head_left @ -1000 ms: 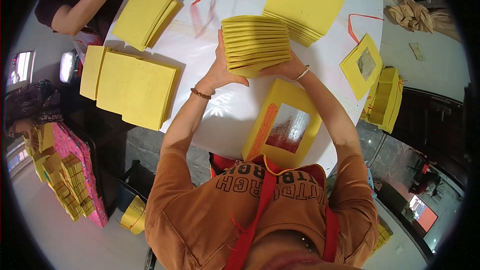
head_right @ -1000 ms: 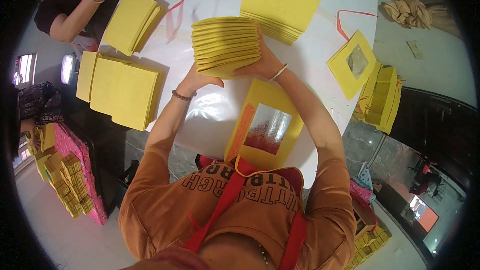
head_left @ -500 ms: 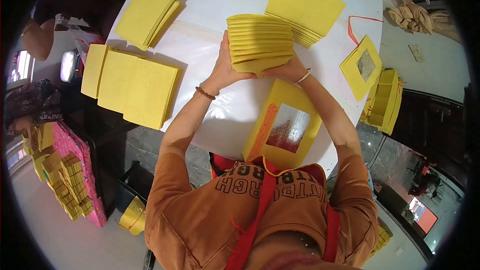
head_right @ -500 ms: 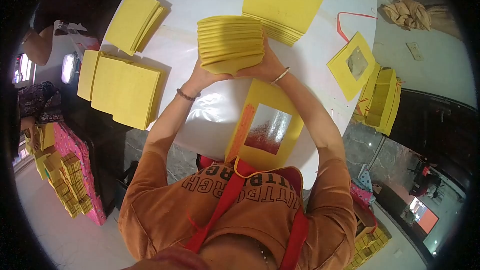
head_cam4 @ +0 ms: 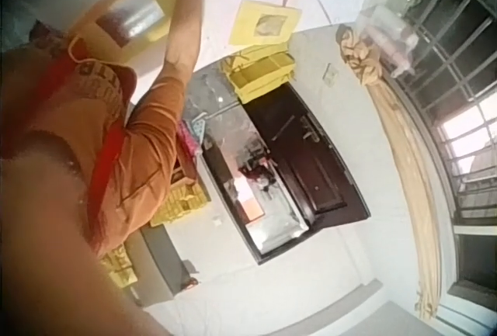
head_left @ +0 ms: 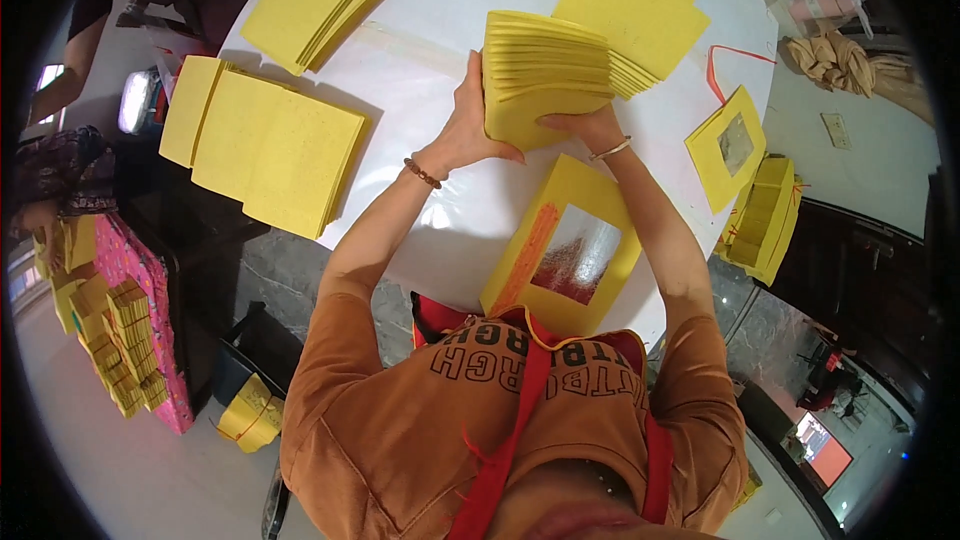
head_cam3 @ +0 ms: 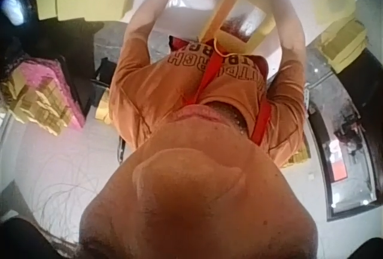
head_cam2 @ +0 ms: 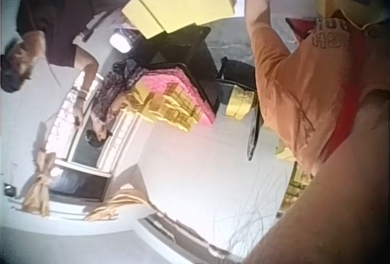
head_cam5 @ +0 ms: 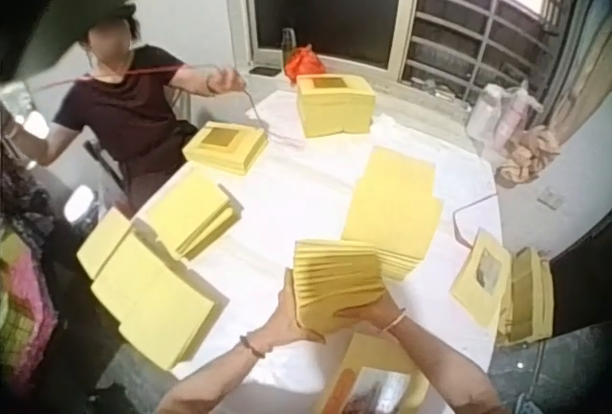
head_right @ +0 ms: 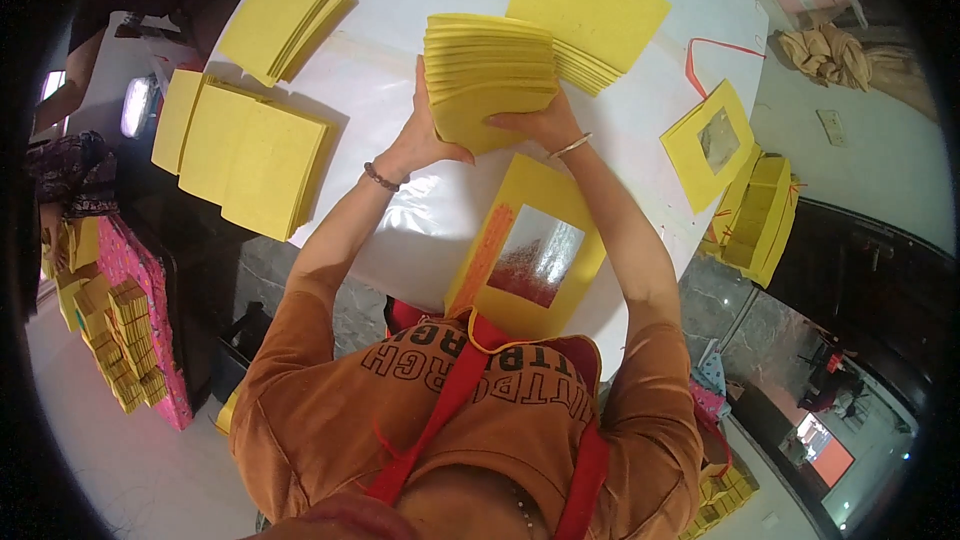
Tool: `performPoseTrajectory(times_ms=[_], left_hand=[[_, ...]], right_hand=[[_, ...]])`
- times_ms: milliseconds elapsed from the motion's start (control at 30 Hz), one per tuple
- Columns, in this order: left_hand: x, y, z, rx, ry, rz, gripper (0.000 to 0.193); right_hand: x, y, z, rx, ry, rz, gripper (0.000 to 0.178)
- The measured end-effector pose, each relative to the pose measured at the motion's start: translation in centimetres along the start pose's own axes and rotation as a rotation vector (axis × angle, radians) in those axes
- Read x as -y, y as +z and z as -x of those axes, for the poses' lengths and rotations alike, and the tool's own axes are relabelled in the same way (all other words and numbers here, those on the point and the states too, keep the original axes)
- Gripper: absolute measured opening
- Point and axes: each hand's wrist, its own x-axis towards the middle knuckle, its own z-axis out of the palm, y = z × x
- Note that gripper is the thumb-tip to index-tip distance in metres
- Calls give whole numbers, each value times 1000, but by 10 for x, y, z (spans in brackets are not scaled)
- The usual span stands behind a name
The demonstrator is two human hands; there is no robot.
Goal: Folding and stacking sheets of yellow paper with silver foil centers, commonly known as joss paper.
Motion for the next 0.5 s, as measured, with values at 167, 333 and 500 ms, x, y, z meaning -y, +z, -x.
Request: performPoseTrajectory(times_ms=[167,333,500], left_hand=[[-20,2,-7,-206,98,392,153],[2,-6,-5,30,-109,5,128],[-5,-6,-10,30,-68,-66,106]], right_hand=[[9,11,2,-95,-53,-27,61],[2,-6,-2,218,-5,192,68],[-15,-13,1,213,28,281,71]])
